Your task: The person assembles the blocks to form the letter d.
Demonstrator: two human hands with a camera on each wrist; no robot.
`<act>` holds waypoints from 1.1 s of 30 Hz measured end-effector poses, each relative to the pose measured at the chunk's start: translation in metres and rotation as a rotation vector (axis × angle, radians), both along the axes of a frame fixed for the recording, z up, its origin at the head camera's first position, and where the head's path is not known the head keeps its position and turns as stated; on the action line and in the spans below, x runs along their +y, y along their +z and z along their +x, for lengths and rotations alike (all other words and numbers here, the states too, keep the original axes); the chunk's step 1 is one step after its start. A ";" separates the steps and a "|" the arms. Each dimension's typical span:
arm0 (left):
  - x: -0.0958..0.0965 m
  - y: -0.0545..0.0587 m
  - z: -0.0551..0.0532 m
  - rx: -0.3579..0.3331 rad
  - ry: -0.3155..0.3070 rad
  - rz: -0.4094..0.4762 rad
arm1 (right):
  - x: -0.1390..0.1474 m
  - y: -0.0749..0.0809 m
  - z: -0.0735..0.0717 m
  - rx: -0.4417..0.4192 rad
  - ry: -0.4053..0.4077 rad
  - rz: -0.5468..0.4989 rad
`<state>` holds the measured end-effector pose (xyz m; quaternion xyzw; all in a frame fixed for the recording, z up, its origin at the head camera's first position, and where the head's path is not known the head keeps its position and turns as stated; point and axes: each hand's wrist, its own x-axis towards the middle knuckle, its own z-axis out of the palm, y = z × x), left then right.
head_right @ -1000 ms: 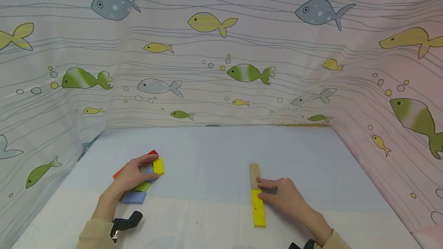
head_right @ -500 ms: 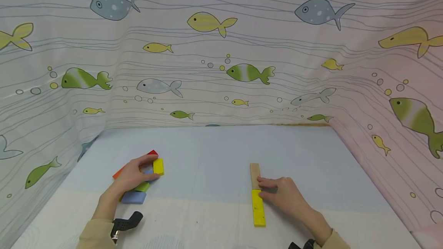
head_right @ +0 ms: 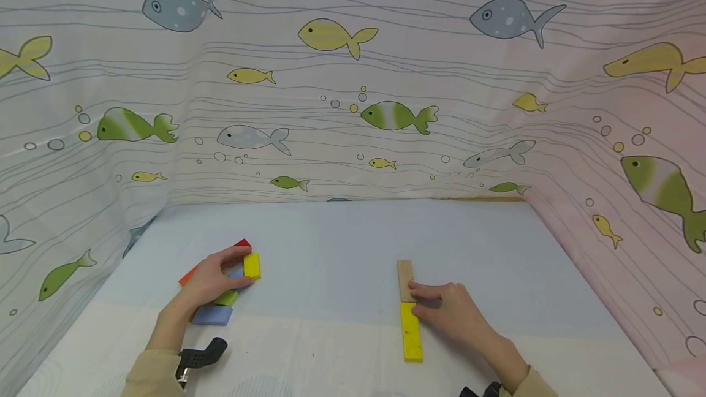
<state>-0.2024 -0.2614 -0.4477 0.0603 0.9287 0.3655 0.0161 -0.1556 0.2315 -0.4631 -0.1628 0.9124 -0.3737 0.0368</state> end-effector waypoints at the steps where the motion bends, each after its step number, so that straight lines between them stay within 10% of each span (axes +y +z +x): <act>1: 0.000 0.000 0.000 0.002 0.002 -0.002 | 0.000 0.000 0.000 -0.002 -0.001 -0.002; 33: 0.001 0.000 0.001 0.018 0.016 -0.004 | 0.000 0.003 0.000 -0.042 -0.029 -0.024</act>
